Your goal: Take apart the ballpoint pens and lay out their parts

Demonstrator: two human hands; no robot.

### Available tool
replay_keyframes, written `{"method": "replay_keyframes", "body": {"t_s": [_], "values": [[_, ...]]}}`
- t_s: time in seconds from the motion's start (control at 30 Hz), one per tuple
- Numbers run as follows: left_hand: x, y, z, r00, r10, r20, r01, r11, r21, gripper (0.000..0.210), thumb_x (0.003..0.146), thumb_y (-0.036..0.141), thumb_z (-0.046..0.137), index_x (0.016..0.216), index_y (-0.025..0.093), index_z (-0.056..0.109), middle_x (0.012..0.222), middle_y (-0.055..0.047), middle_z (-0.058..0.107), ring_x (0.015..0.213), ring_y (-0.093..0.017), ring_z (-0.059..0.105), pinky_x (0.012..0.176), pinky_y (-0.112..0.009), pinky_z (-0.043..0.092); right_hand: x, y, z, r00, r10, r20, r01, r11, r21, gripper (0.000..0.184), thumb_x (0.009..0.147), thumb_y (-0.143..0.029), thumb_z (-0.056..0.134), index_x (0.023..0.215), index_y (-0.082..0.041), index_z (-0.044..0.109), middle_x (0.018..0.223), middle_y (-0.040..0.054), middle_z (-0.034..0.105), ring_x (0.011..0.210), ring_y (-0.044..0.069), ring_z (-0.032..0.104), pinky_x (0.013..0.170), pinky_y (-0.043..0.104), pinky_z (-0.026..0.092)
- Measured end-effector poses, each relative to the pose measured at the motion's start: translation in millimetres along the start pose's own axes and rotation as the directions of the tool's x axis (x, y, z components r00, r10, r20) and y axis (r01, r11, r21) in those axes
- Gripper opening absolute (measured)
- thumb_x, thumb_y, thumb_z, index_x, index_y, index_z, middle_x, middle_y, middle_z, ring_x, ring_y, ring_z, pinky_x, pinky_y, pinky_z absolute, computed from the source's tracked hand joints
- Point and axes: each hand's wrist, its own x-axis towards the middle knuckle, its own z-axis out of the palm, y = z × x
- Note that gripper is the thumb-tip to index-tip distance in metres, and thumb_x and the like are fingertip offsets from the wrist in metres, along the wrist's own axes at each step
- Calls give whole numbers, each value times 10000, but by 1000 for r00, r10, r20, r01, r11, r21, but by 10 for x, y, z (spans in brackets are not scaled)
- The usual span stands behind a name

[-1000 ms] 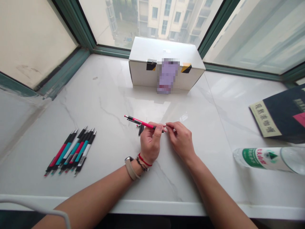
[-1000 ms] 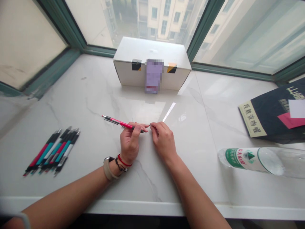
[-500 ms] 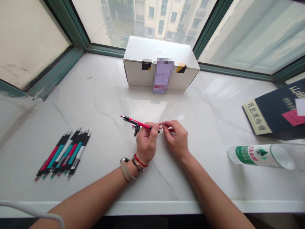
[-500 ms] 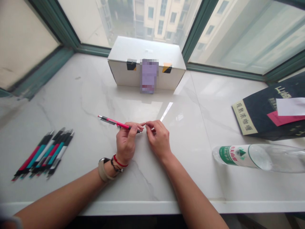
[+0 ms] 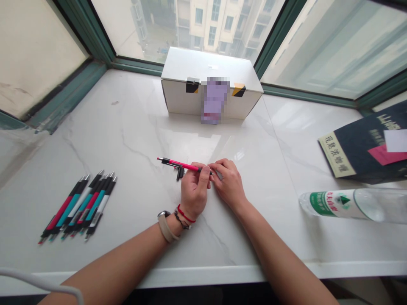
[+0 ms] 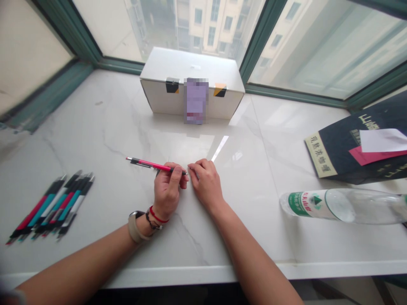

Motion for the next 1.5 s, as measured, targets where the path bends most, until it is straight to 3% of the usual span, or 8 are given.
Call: {"method": "replay_keyframes", "body": {"t_s": [0.3,0.4,0.5,0.63,0.9,1.23,1.37,1.5], "values": [[34,-34,14,999,-35,14,37,993,-114,259,870,442,608,903,189,560,619,46,548,468,-55,475,456,-184,390,8,12,-13,997,63,-49,-58,992,109,334,886,-273,574,1218,-260,610,961,59,606,871,201,571,800,341,488],[43,-42,8,999,-42,-3,41,991,-129,268,861,440,622,939,189,573,635,41,571,463,-53,479,449,-181,391,5,-17,-51,980,165,-114,-132,958,254,256,911,-357,543,1120,-232,621,909,47,612,796,176,572,717,305,492],[54,-37,-9,999,-44,22,46,993,-111,276,862,427,627,986,181,599,633,35,582,463,-53,483,448,-179,394,-6,-54,-75,960,264,-97,-195,873,447,310,947,-473,451,962,-213,620,812,35,606,724,157,568,625,269,475],[67,-13,-24,996,-50,70,57,994,-90,290,841,404,659,1019,175,645,658,20,610,478,-56,506,458,-186,415,-20,-88,-71,963,258,79,-245,710,660,436,948,-578,369,880,-211,595,691,9,577,562,123,523,512,246,434],[43,24,-10,983,-58,172,76,992,-98,267,805,336,710,1025,184,706,638,12,634,516,-71,530,479,-192,432,-26,-137,-125,952,229,205,-305,611,731,463,883,-618,491,653,-216,486,544,-30,475,498,126,524,502,265,451],[32,25,-16,982,-75,171,87,994,-63,319,798,354,714,1057,171,676,696,-1,655,504,-68,522,492,-208,447,7,-104,-128,933,321,162,-300,449,841,469,872,-553,557,577,-214,423,490,-47,398,449,99,427,450,247,387],[2,52,-16,982,-79,169,93,993,-74,230,876,395,608,852,166,604,721,-7,654,478,-68,533,452,-208,432,42,-86,-159,931,354,92,-226,360,905,463,857,-490,614,553,-205,411,478,-55,370,438,85,387,439,240,332],[-20,59,-21,981,-60,183,69,997,-46,247,891,383,584,763,176,545,676,10,632,461,-70,531,445,-210,424,40,-96,-155,926,339,164,-266,280,922,496,839,-520,632,530,-206,404,454,-55,363,420,85,376,432,248,309]]}}
